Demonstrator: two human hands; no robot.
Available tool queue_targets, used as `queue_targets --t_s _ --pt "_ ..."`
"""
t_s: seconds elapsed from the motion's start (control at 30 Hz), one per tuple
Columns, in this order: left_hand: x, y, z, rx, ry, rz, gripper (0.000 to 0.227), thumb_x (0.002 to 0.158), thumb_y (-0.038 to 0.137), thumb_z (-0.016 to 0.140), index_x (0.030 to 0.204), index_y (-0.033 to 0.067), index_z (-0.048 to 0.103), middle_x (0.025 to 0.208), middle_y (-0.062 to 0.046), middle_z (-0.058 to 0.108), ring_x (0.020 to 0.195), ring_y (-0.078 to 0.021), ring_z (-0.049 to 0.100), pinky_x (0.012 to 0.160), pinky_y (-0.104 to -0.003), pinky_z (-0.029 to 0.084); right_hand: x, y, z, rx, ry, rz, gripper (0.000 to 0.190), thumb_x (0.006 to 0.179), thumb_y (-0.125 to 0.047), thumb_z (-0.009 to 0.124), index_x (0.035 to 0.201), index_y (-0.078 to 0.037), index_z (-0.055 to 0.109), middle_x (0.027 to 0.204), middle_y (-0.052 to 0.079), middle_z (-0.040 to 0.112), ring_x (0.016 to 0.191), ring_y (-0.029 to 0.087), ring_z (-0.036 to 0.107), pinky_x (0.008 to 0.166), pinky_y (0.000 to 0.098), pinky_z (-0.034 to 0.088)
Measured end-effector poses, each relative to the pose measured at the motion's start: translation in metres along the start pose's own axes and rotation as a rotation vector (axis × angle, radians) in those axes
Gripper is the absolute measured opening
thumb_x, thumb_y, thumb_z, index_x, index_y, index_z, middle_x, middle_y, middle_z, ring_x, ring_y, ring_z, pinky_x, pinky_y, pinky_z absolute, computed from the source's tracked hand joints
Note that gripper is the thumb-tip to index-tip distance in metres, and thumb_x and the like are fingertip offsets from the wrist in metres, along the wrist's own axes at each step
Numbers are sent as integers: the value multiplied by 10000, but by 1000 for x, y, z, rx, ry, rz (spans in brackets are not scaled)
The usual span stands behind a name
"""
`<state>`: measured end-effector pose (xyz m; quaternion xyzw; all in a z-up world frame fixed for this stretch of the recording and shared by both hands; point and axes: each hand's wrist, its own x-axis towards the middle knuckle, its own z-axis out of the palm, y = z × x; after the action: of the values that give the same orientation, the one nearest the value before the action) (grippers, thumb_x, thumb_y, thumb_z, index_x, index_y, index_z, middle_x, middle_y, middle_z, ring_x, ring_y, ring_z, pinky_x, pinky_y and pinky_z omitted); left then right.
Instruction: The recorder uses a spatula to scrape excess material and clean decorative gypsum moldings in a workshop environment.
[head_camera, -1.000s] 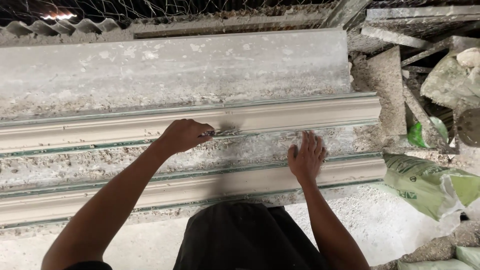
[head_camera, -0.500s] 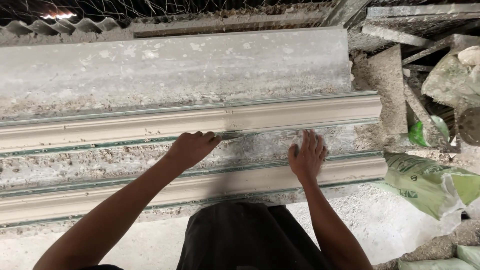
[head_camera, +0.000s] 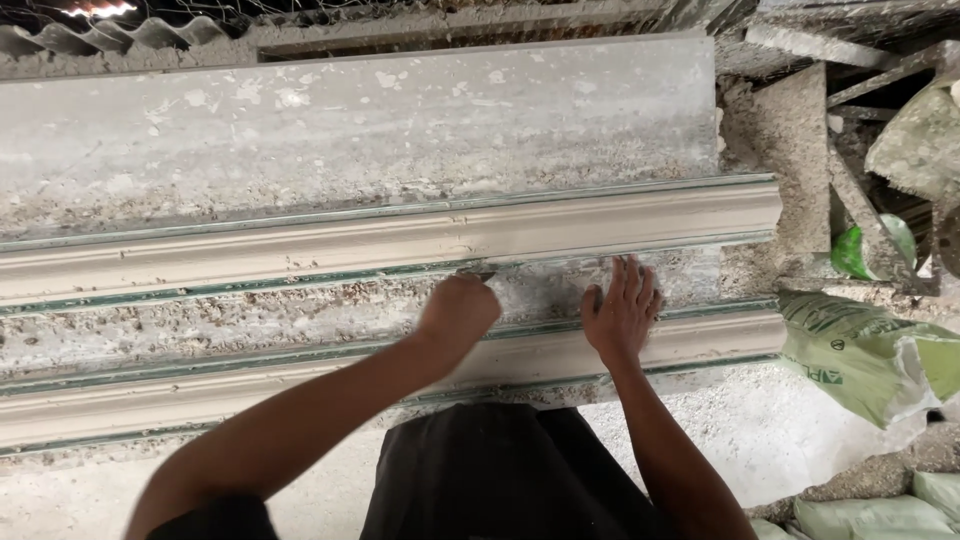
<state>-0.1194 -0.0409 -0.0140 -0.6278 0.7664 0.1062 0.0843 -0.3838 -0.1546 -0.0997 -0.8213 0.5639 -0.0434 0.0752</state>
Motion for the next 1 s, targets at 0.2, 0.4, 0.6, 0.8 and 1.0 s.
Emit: queue_targets --t_s 0.2,0.4,0.6,0.8,1.0 --pt "9 37 -54 57 171 -146 131 727 -10 717 779 62 814 719 -184 741 532 -283 678 411 -382 488 -2 -5 -3 30 26 7 600 1037 -357 440 1591 -159 326 1607 135 295 1517 396 173 1164 597 146" --pt "-39 -13 25 163 428 -211 258 811 45 642 1052 87 722 939 -188 752 556 -299 704 408 -451 553 -1 0 6 69 32 28 606 1043 -376 431 1594 -137 348 1619 147 311 1523 420 179 1157 640 141" --pt "-85 -85 -28 -104 353 -160 281 999 298 587 1259 235 673 1113 19 762 678 -262 754 544 -431 622 -4 0 6 75 46 20 596 1042 -375 427 1583 -133 363 1622 146 310 1517 415 186 1158 639 152" --pt "-48 -116 -7 -339 -14 -141 354 1037 408 495 1331 257 621 1211 25 741 913 -374 756 775 -552 627 -3 -1 2 40 52 20 575 1048 -380 423 1570 -141 378 1608 142 334 1516 397 209 1162 607 172" --pt "-28 -134 -21 -430 -117 -59 352 1036 402 516 1320 240 647 1196 -22 748 965 -416 736 830 -598 600 -2 -3 -2 49 27 29 583 1044 -383 408 1570 -134 370 1612 146 323 1519 404 194 1169 596 145"
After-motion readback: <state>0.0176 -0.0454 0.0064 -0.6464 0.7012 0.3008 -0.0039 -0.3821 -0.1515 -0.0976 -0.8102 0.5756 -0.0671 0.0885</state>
